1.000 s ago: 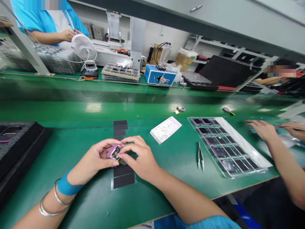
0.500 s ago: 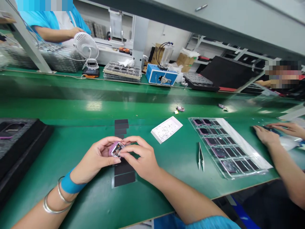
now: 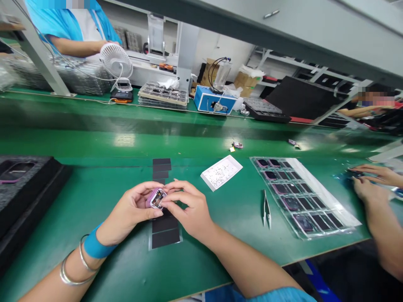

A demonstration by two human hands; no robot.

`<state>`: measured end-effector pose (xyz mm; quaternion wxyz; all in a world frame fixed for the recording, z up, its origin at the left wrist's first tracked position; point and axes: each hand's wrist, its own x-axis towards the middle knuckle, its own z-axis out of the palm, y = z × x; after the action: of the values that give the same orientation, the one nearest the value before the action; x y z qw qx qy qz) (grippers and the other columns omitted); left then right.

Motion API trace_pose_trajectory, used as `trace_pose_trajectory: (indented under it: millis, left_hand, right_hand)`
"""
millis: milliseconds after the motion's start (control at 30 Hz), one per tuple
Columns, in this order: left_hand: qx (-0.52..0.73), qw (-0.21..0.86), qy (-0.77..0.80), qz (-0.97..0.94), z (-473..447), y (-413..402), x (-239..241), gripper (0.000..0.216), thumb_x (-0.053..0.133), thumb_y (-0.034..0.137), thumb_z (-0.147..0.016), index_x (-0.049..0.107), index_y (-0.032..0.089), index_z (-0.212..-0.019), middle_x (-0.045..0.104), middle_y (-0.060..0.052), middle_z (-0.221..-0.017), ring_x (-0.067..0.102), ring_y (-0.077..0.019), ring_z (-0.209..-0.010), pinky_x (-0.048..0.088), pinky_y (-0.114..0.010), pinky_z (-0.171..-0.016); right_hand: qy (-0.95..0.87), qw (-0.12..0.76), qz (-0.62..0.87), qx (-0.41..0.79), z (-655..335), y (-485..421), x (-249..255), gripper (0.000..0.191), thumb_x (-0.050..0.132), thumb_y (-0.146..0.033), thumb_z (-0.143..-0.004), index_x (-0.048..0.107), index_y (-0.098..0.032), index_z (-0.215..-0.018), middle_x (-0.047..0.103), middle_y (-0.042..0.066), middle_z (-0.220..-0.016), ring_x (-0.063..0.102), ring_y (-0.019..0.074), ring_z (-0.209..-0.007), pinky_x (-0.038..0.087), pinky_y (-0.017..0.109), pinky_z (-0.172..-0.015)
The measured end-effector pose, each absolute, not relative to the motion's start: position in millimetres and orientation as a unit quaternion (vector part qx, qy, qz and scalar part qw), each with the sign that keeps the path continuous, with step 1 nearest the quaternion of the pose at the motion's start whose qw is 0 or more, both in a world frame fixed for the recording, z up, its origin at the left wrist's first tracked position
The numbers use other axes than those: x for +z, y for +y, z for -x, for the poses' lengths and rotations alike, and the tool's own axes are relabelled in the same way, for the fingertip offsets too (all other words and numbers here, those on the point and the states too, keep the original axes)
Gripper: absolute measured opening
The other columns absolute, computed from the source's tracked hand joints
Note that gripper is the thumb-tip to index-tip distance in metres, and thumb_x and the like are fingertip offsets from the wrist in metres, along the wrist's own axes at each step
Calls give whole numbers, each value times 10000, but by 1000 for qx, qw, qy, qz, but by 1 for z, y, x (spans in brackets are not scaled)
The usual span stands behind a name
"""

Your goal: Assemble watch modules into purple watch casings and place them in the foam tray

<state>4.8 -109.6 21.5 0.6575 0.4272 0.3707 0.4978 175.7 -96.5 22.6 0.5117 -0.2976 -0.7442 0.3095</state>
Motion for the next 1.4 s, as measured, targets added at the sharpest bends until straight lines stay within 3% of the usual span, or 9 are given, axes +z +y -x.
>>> trace_pose_trajectory:
  millis: [267, 600, 733, 867, 967, 1067, 1133, 1267, 1400]
  left_hand:
    - [501, 660, 382, -410, -7, -110, 22, 456, 821, 76, -551, 679, 241, -951, 714, 3, -942, 645, -101, -808, 513, -145, -726]
    - [502, 651, 420, -384, -10, -109, 22, 448, 835, 115, -540, 680, 210, -950, 697, -12, -880, 625, -107, -774, 506, -150, -700]
    - [503, 645, 433, -380, -10, -107, 23, 425, 824, 166, -579, 673, 210, -973, 696, -21, -912, 617, -115, -825, 492, -156, -744]
    - [514, 654, 422, -362, -9, -107, 25, 417, 811, 202, -608, 669, 211, -1000, 681, -45, -1043, 615, -147, -926, 481, -198, -827]
    - [506, 674, 409, -349, -9, -108, 26, 447, 817, 200, -593, 672, 196, -1015, 685, -63, -1030, 631, -167, -900, 492, -230, -817]
    - [503, 690, 389, -346, -9, -111, 27, 454, 827, 169, -561, 680, 189, -990, 694, -59, -972, 639, -165, -851, 502, -237, -785]
    - [503, 694, 380, -348, -10, -112, 26, 462, 830, 148, -546, 679, 185, -981, 695, -60, -962, 640, -164, -848, 504, -236, -782]
    - [504, 692, 378, -353, -11, -112, 26, 496, 825, 111, -542, 658, 195, -1001, 697, -56, -943, 643, -156, -836, 505, -226, -777]
    - [508, 688, 377, -356, -10, -112, 26, 489, 824, 88, -527, 649, 201, -969, 694, -36, -893, 641, -141, -780, 509, -203, -720]
  right_hand:
    - [-745, 507, 301, 311, -176, -95, 22, 108, 641, -125, -795, 702, -214, -801, 652, 40, -953, 625, 148, -922, 466, 319, -955]
    - [-765, 440, 332, 332, -178, -93, 25, 64, 623, -142, -785, 641, -204, -780, 607, 46, -997, 586, 149, -985, 469, 297, -904]
    - [-786, 435, 348, 268, -179, -91, 30, 37, 618, -166, -756, 599, -197, -750, 585, 55, -998, 566, 168, -990, 456, 320, -896]
    - [-749, 469, 439, 164, -213, -74, 45, 85, 532, -144, -777, 587, -200, -743, 633, 19, -808, 600, 155, -791, 475, 288, -749]
    - [-712, 378, 588, 65, -251, -53, 55, 149, 501, -160, -796, 645, -189, -769, 661, 52, -812, 597, 198, -765, 459, 359, -757]
    - [-694, 329, 641, 8, -264, -43, 57, 192, 531, -223, -808, 667, -169, -684, 659, 123, -952, 571, 282, -938, 413, 465, -874]
    - [-708, 373, 599, 47, -252, -48, 53, 168, 543, -229, -814, 680, -178, -732, 660, 106, -986, 572, 264, -977, 423, 437, -898]
    - [-739, 426, 442, 278, -202, -77, 41, 93, 592, -209, -798, 677, -210, -835, 701, 9, -827, 646, 159, -781, 505, 282, -749]
    - [-710, 448, 424, 340, -178, -94, 32, 94, 598, -153, -761, 676, -200, -784, 706, -4, -767, 654, 144, -701, 515, 253, -693]
